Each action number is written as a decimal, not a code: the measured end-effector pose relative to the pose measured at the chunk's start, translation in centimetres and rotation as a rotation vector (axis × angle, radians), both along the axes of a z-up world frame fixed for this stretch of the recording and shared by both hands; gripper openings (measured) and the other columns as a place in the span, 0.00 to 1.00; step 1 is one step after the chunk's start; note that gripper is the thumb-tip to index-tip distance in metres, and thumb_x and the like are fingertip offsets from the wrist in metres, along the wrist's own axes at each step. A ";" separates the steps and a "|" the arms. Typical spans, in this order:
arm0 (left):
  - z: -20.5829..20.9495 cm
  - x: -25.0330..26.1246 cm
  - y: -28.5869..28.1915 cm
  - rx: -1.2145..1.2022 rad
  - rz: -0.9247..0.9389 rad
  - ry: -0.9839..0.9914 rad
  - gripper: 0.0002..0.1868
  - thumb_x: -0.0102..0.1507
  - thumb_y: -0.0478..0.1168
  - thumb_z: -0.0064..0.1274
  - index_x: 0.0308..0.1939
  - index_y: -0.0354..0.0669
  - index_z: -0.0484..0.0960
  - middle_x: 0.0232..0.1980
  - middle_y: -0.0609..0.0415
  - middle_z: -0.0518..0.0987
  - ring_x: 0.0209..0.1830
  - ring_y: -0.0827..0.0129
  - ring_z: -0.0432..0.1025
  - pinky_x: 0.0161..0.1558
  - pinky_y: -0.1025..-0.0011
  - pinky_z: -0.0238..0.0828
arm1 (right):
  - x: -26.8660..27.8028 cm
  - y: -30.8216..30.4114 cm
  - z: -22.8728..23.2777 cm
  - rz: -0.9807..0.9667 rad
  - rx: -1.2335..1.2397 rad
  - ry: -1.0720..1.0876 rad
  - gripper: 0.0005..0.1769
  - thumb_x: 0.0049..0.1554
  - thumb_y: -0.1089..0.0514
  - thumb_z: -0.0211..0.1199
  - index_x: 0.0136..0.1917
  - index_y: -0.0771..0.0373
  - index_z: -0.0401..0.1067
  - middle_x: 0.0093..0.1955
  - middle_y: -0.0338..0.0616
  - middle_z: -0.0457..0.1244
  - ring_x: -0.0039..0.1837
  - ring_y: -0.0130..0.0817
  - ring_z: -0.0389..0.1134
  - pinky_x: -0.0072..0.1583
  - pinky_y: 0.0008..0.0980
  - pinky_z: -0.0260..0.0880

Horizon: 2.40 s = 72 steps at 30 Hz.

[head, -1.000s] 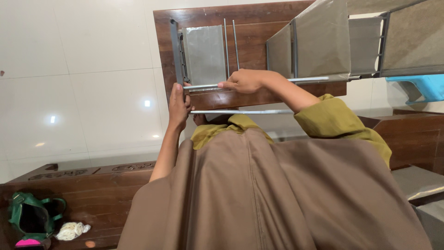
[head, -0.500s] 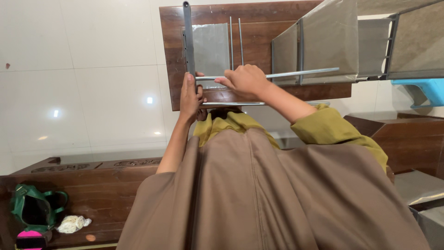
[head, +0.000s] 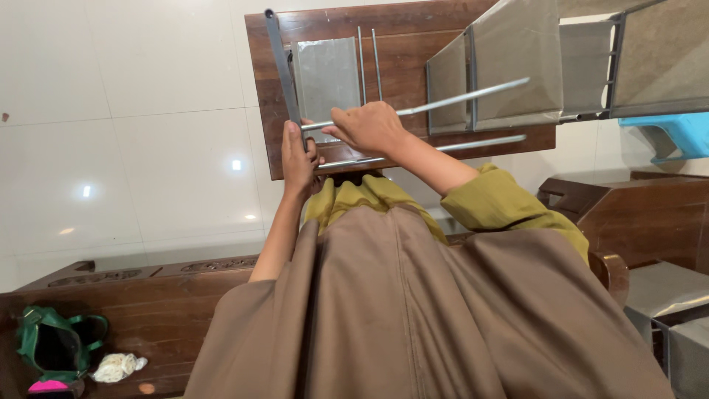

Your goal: The person assembles a metal-framed furniture unit on a wooden table. They attach metal rods to a side frame, insert a mesh panel, and connect the side frame to the main structure using small fasteners.

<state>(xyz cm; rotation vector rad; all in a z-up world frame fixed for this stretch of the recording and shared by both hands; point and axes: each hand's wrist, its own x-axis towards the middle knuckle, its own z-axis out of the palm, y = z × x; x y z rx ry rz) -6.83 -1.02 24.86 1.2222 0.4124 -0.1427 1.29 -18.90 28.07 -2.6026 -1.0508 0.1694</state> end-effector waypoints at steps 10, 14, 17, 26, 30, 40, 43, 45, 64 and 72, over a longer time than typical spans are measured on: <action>-2.0 -1.0 -0.1 -0.051 0.055 -0.015 0.27 0.75 0.62 0.30 0.51 0.43 0.70 0.20 0.67 0.54 0.16 0.82 0.48 0.22 0.78 0.56 | 0.5 0.5 0.8 0.069 0.006 0.071 0.26 0.67 0.37 0.55 0.42 0.61 0.69 0.37 0.49 0.65 0.39 0.54 0.67 0.39 0.49 0.64; -3.6 -0.7 0.3 -0.116 0.096 0.004 0.27 0.74 0.62 0.30 0.52 0.43 0.71 0.21 0.66 0.54 0.16 0.82 0.48 0.22 0.78 0.56 | 0.3 0.9 1.7 0.092 0.214 -0.195 0.16 0.65 0.45 0.59 0.51 0.60 0.72 0.48 0.43 0.64 0.52 0.43 0.66 0.53 0.43 0.61; -4.4 -0.5 0.9 -0.080 0.118 0.024 0.27 0.74 0.63 0.30 0.52 0.44 0.71 0.21 0.66 0.55 0.16 0.81 0.50 0.23 0.78 0.59 | -0.2 0.7 1.9 0.027 0.257 -0.274 0.09 0.65 0.53 0.63 0.53 0.60 0.72 0.51 0.42 0.63 0.56 0.40 0.64 0.59 0.42 0.59; -5.4 1.5 2.7 -0.061 0.213 0.064 0.27 0.74 0.64 0.29 0.51 0.46 0.70 0.22 0.66 0.53 0.18 0.80 0.49 0.26 0.77 0.59 | -5.8 -4.5 -5.7 0.052 0.345 -0.090 0.06 0.56 0.61 0.67 0.47 0.62 0.73 0.44 0.44 0.64 0.48 0.41 0.66 0.49 0.40 0.63; -7.8 2.5 1.7 -0.049 0.175 0.111 0.27 0.74 0.64 0.30 0.52 0.45 0.70 0.21 0.66 0.53 0.18 0.80 0.49 0.26 0.76 0.61 | -6.0 -6.3 -15.1 -0.291 0.316 0.031 0.06 0.56 0.59 0.66 0.47 0.62 0.74 0.46 0.47 0.66 0.50 0.46 0.68 0.51 0.43 0.68; -17.4 5.8 -0.3 -0.071 0.142 0.098 0.30 0.73 0.67 0.30 0.51 0.44 0.69 0.19 0.66 0.52 0.16 0.80 0.48 0.25 0.77 0.62 | 0.5 -9.0 -46.8 -0.718 0.401 0.198 0.06 0.54 0.61 0.68 0.41 0.64 0.73 0.39 0.53 0.65 0.42 0.51 0.69 0.47 0.45 0.70; -19.7 7.1 0.0 -0.055 0.160 0.112 0.29 0.73 0.66 0.31 0.52 0.44 0.70 0.20 0.66 0.52 0.16 0.81 0.48 0.24 0.77 0.60 | 2.5 -9.5 -53.0 -0.792 0.319 0.240 0.08 0.55 0.60 0.69 0.41 0.65 0.72 0.39 0.54 0.66 0.43 0.52 0.70 0.49 0.47 0.71; -20.8 7.8 0.5 -0.027 0.148 0.076 0.29 0.73 0.66 0.31 0.51 0.44 0.69 0.21 0.66 0.53 0.17 0.81 0.48 0.24 0.78 0.60 | 3.8 -9.6 -55.7 -0.798 0.259 0.260 0.10 0.54 0.58 0.70 0.41 0.66 0.72 0.39 0.57 0.67 0.44 0.55 0.70 0.50 0.49 0.71; -15.0 6.4 1.1 -0.056 0.207 0.026 0.27 0.75 0.63 0.31 0.52 0.43 0.70 0.22 0.65 0.53 0.18 0.81 0.49 0.26 0.77 0.61 | 3.2 -13.4 -41.1 -1.006 0.099 0.373 0.17 0.60 0.49 0.61 0.58 0.60 0.72 0.47 0.64 0.68 0.50 0.66 0.69 0.51 0.54 0.69; -7.8 4.8 1.3 -0.055 0.181 0.036 0.25 0.75 0.61 0.30 0.50 0.44 0.71 0.22 0.65 0.55 0.18 0.81 0.51 0.26 0.77 0.63 | -1.7 -14.5 -25.6 -0.628 0.266 0.676 0.20 0.57 0.46 0.58 0.59 0.54 0.75 0.44 0.48 0.71 0.47 0.45 0.73 0.52 0.41 0.74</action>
